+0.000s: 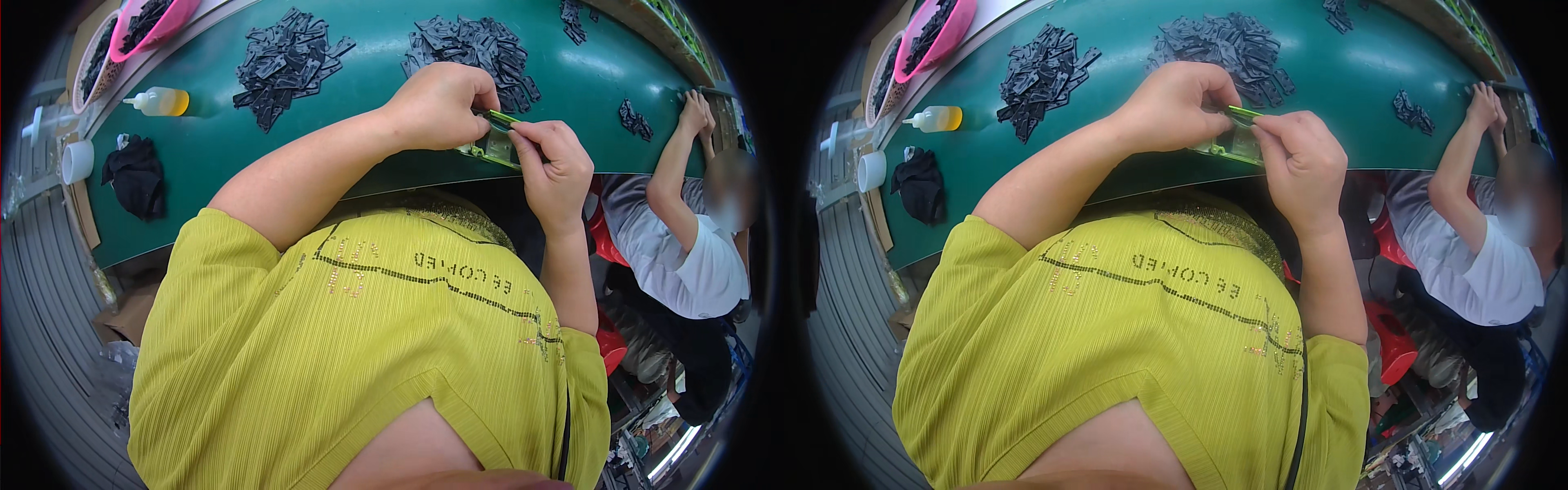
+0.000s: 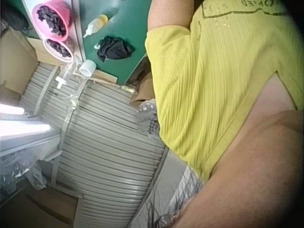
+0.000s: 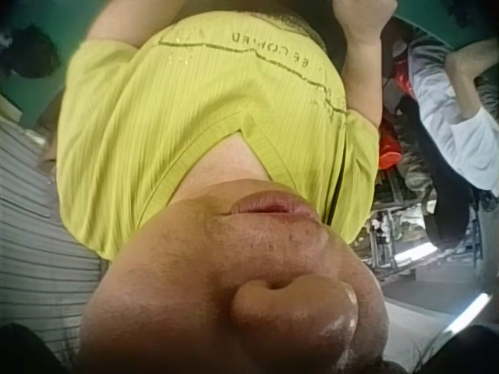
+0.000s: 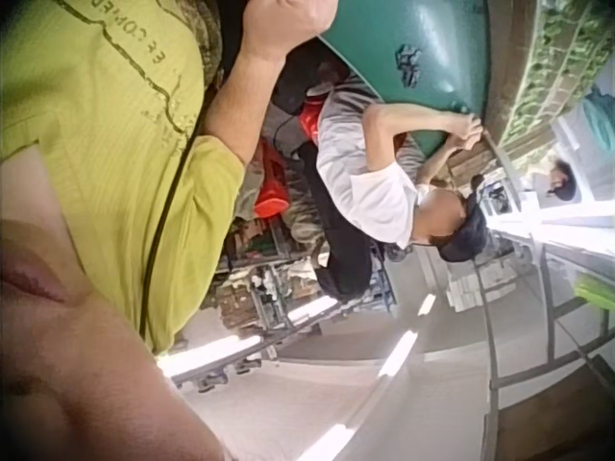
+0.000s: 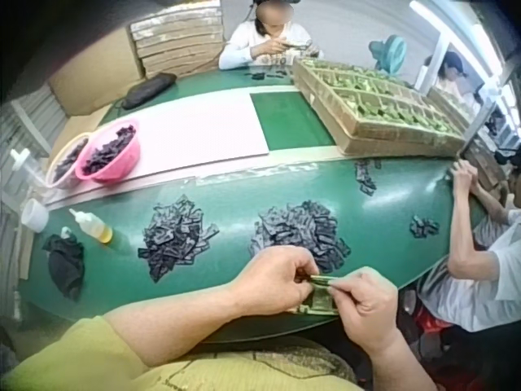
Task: Assemble plastic toy car shells and attach small components at a manufacturing workbench.
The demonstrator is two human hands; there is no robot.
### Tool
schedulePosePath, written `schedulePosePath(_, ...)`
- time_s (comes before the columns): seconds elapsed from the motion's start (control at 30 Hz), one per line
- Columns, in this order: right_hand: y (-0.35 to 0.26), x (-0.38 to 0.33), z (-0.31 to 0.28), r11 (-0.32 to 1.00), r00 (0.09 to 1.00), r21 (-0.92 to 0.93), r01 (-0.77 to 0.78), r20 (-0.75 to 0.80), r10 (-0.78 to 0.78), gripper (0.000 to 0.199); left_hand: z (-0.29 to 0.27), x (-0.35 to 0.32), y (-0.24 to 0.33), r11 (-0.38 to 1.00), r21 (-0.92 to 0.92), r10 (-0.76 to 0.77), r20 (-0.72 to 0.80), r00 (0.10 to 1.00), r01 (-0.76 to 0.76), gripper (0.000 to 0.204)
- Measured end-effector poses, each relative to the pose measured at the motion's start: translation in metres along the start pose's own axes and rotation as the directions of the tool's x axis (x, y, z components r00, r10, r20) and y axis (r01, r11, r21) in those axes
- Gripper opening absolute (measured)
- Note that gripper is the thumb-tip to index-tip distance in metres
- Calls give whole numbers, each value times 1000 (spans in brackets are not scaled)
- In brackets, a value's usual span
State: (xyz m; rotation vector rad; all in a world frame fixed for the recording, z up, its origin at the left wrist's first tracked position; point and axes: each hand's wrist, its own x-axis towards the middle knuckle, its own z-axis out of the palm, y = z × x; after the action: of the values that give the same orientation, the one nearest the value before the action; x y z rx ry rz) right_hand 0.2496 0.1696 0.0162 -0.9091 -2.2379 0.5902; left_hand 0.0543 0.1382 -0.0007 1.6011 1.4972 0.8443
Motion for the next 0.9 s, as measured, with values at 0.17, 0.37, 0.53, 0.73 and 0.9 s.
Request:
schedulePosePath(0.17,4,1,0,997,998,-44,63,26,-62,6,1,1,0,1000,-3,-24,7,1000,24,18)
schedulePosePath(0.37,4,3,3,991,996,-101,84,7,-84,6,2,1,3,999,-14,-38,2,999,38,17)
schedulePosePath(0.53,3,0,3,977,995,-193,94,-3,-97,15,4,0,2,1000,7,8,-48,999,-8,16)
schedulePosePath(0.73,6,19,-12,918,972,-318,236,63,-228,18,6,-2,4,1000,22,-21,-46,999,22,16)
schedulePosePath(0.9,11,24,-20,804,865,-380,458,399,-304,11,12,-3,5,861,412,366,-92,926,-299,13)
